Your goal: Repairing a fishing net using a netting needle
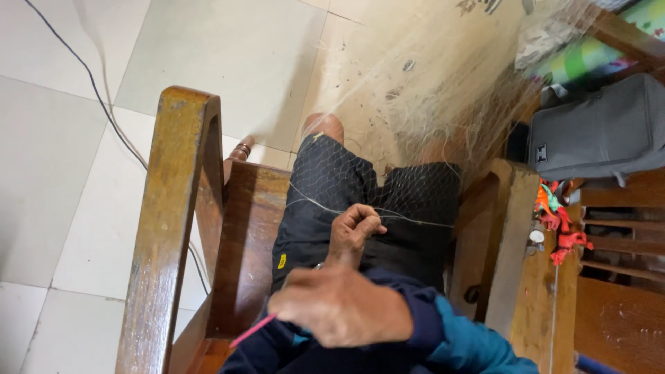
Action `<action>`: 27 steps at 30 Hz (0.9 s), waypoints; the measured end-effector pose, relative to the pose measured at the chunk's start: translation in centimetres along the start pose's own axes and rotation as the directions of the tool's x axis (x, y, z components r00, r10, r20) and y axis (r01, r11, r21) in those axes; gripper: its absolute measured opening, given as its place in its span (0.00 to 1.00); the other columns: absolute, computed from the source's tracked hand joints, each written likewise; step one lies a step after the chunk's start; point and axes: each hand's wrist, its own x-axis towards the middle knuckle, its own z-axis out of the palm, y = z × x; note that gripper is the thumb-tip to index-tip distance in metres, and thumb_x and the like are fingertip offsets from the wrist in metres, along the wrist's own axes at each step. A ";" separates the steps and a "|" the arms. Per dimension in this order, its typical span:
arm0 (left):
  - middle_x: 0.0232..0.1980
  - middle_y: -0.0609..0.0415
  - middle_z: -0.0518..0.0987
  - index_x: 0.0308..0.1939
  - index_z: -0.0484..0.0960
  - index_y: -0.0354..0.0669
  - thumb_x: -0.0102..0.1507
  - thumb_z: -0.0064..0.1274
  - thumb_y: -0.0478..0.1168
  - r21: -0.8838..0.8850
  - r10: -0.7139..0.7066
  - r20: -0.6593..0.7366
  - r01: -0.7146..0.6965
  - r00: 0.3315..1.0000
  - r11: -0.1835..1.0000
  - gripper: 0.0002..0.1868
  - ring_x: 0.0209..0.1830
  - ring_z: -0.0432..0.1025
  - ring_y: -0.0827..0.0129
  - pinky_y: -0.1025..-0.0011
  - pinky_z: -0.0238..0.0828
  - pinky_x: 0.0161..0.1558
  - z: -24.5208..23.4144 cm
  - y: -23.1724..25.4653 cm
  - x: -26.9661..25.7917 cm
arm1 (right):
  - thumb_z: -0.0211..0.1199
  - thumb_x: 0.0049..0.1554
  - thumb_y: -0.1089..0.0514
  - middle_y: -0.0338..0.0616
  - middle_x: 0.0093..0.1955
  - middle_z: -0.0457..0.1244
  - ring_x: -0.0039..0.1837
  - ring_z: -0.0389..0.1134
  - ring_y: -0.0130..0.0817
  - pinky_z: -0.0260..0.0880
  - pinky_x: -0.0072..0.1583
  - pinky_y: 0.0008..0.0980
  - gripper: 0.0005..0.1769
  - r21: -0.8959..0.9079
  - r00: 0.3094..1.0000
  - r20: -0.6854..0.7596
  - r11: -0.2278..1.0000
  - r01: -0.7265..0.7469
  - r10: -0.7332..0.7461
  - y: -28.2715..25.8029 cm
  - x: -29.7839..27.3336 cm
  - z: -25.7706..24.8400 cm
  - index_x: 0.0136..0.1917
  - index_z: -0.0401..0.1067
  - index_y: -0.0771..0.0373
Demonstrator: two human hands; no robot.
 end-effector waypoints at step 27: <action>0.31 0.47 0.74 0.33 0.71 0.38 0.57 0.47 0.27 -0.328 0.131 0.048 -0.108 0.990 0.938 0.04 0.25 0.73 0.64 0.74 0.72 0.30 -0.7 1.2 -1.4 | 0.43 0.62 0.59 0.50 0.41 0.60 0.40 0.64 0.45 0.60 0.44 0.34 0.09 0.277 0.991 -0.107 0.959 -0.050 0.082 1.2 0.9 3.4 0.48 0.61 0.65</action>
